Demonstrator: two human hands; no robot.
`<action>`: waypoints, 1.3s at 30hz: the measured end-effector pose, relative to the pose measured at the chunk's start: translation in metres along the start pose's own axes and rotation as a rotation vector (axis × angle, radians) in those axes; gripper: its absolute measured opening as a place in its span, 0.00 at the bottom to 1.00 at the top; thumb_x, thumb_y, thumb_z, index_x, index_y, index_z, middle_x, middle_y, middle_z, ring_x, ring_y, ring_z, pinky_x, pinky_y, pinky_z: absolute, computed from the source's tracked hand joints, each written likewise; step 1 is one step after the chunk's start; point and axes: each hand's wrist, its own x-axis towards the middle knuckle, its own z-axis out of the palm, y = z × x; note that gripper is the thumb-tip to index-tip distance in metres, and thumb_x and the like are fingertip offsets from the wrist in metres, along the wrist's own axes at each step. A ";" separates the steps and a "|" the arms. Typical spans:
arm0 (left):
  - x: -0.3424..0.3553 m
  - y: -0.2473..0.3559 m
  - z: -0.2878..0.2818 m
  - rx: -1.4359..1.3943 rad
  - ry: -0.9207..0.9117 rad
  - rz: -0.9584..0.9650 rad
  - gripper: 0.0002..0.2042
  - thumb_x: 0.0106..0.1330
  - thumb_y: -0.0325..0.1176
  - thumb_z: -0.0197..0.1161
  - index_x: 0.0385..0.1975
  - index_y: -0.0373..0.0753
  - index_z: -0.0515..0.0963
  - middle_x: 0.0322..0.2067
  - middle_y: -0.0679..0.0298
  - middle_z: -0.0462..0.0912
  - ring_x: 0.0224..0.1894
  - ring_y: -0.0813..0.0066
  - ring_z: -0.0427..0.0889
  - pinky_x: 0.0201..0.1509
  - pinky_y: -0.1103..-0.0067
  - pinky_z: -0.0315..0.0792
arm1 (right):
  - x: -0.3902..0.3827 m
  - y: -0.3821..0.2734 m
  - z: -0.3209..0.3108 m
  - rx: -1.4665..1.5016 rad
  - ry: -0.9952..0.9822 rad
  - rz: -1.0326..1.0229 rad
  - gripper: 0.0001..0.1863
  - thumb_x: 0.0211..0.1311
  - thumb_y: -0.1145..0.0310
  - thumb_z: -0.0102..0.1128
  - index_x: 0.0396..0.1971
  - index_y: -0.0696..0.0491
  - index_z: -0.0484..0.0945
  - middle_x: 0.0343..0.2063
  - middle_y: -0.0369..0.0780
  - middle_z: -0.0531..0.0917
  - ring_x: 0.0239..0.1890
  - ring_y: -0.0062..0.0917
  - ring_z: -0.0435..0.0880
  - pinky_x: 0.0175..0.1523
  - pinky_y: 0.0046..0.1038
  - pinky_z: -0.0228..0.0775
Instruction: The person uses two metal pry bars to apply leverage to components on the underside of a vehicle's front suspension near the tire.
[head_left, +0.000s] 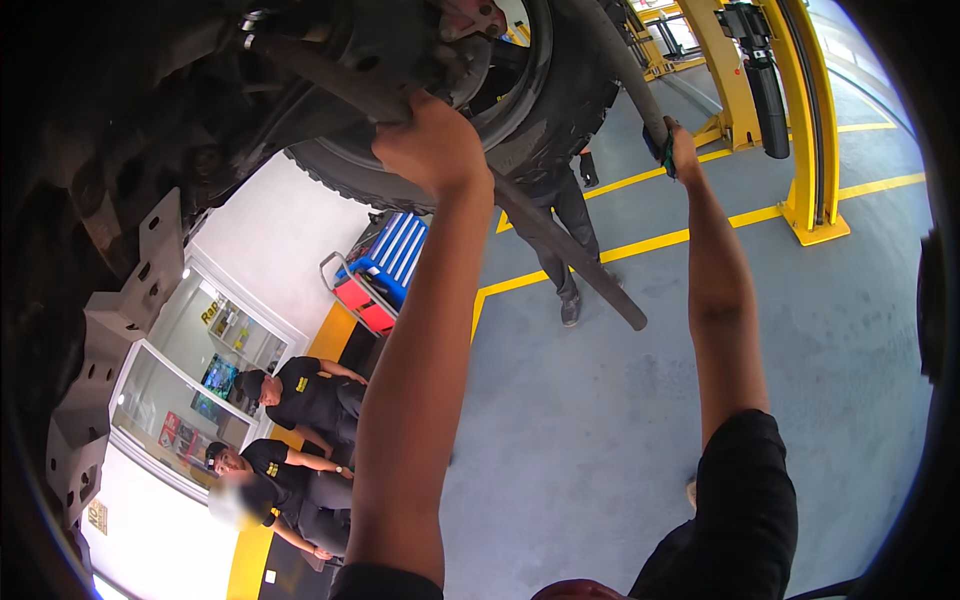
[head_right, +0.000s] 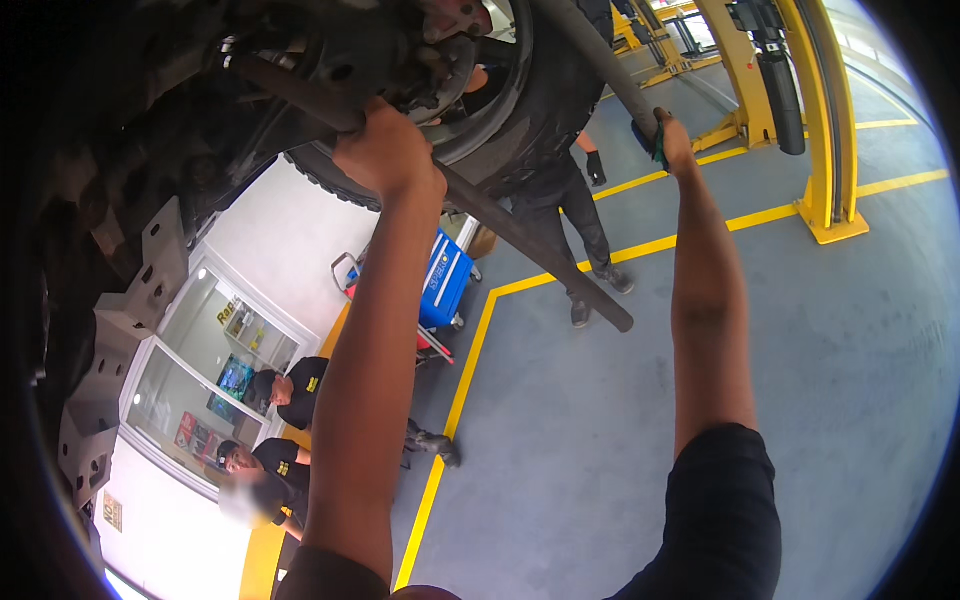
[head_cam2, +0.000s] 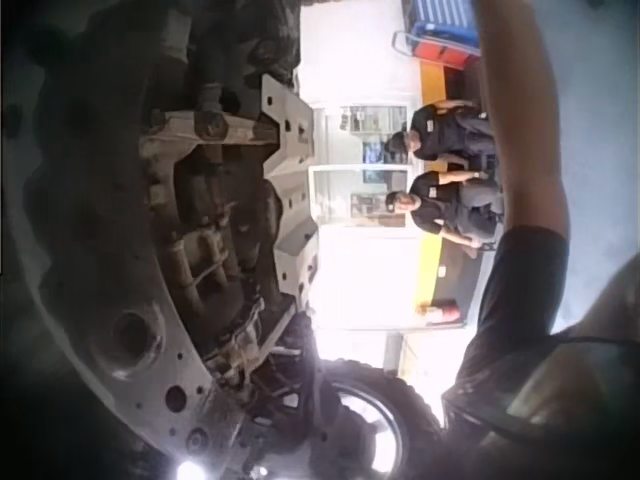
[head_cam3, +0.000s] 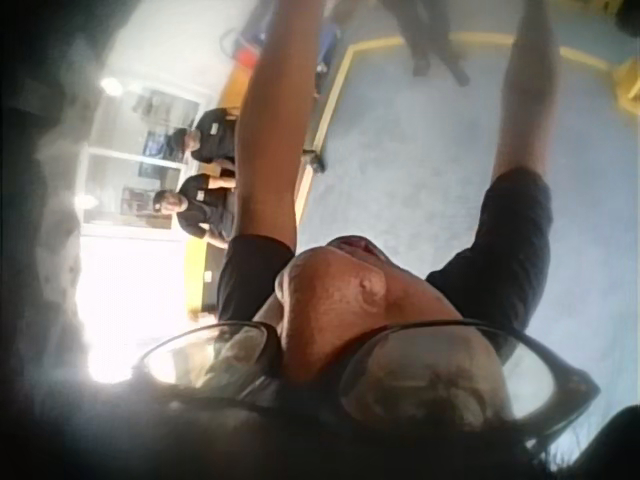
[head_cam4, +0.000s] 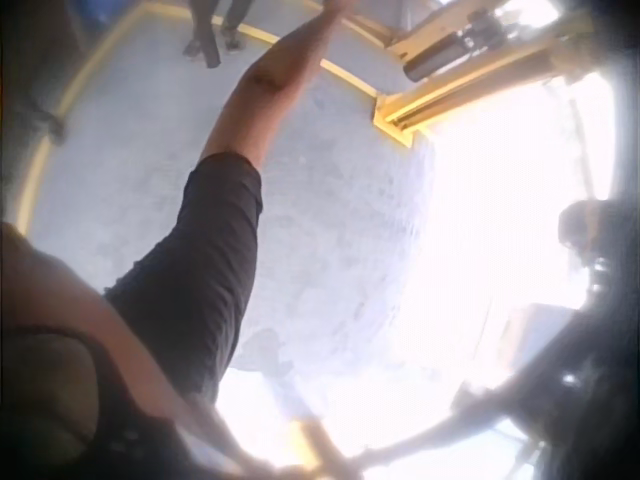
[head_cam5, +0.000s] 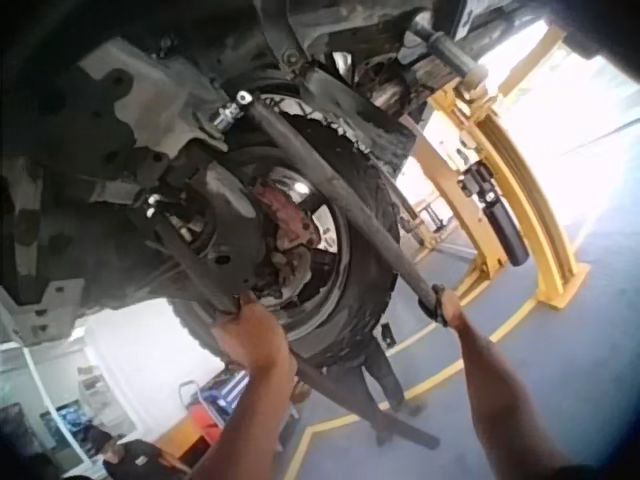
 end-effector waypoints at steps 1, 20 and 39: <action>0.001 0.001 0.002 -0.048 0.016 0.037 0.18 0.64 0.33 0.60 0.40 0.18 0.80 0.37 0.42 0.87 0.38 0.48 0.88 0.44 0.62 0.77 | 0.000 0.002 -0.003 -0.015 0.051 -0.064 0.17 0.73 0.59 0.41 0.44 0.55 0.77 0.30 0.46 0.80 0.31 0.30 0.80 0.37 0.32 0.69; -0.014 0.011 -0.003 0.059 0.021 -0.009 0.21 0.63 0.38 0.58 0.46 0.24 0.82 0.43 0.46 0.88 0.39 0.52 0.89 0.42 0.63 0.81 | -0.102 -0.008 -0.011 0.032 0.147 0.187 0.21 0.73 0.55 0.41 0.44 0.57 0.76 0.34 0.53 0.81 0.36 0.37 0.80 0.44 0.37 0.70; -0.006 0.012 -0.007 -0.011 0.031 -0.019 0.21 0.58 0.35 0.60 0.39 0.17 0.79 0.39 0.35 0.86 0.40 0.38 0.87 0.41 0.56 0.79 | -0.241 -0.091 -0.034 -0.176 0.123 0.256 0.12 0.72 0.65 0.50 0.40 0.58 0.78 0.23 0.46 0.80 0.23 0.28 0.80 0.28 0.34 0.70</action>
